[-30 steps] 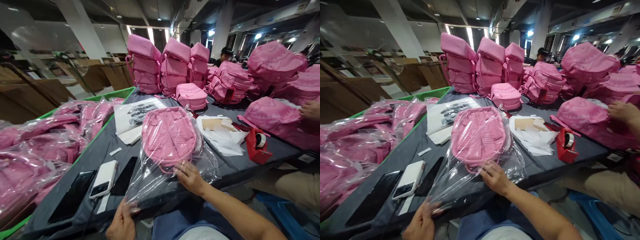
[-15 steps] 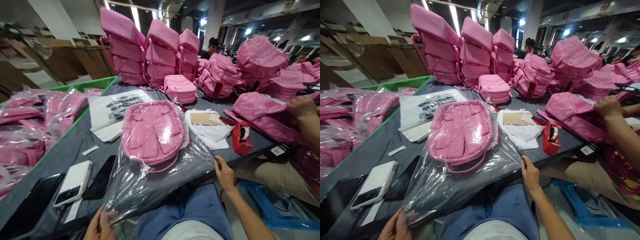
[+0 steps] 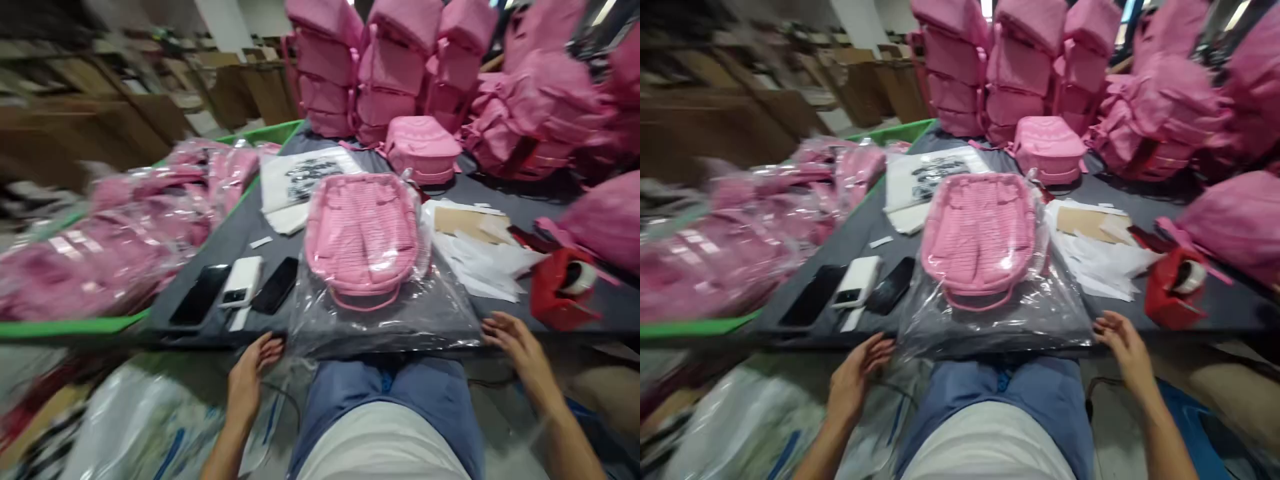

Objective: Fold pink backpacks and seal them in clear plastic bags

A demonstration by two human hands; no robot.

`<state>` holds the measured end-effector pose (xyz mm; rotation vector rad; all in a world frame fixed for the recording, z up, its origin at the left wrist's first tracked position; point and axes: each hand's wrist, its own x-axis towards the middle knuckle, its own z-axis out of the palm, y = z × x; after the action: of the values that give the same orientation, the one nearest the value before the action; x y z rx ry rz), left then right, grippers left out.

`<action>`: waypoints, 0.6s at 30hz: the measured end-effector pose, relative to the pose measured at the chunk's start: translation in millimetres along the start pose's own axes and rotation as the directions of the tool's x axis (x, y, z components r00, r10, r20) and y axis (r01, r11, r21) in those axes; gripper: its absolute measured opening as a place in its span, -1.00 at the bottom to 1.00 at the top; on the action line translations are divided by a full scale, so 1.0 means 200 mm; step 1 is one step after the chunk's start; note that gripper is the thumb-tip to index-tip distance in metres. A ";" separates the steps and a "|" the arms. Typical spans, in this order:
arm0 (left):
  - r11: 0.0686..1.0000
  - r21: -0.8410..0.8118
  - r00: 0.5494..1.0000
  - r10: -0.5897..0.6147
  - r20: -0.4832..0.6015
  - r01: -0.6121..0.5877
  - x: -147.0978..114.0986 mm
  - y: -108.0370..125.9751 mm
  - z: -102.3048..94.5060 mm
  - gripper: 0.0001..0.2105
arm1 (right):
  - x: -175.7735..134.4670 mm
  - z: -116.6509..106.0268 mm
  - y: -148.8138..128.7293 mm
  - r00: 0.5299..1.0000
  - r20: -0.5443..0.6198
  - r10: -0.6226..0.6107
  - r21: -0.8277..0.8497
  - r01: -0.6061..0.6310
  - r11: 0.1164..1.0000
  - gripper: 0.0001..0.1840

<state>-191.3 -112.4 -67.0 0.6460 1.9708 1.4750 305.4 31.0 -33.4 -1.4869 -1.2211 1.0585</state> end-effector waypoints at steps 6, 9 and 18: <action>0.987 -0.016 0.971 -0.151 0.184 0.157 0.19 0.23 0.18 -0.30 | 0.33 0.23 -0.06 0.991 0.127 0.039 -0.430 0.019 0.903 -0.41; 0.996 0.068 0.991 -0.057 0.121 0.049 0.16 0.18 0.25 -0.38 | 0.32 0.32 -0.10 0.986 0.070 -0.148 -0.634 0.159 0.757 -0.36; 0.992 0.106 0.997 0.072 -0.031 -0.068 0.17 0.13 0.20 -0.65 | 0.36 0.31 -0.11 0.993 0.114 0.009 -0.221 0.017 0.975 -0.37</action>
<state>-186.1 -54.1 -55.7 0.7464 2.0833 1.4401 250.0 111.4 -30.0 -1.6087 -1.4614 1.0433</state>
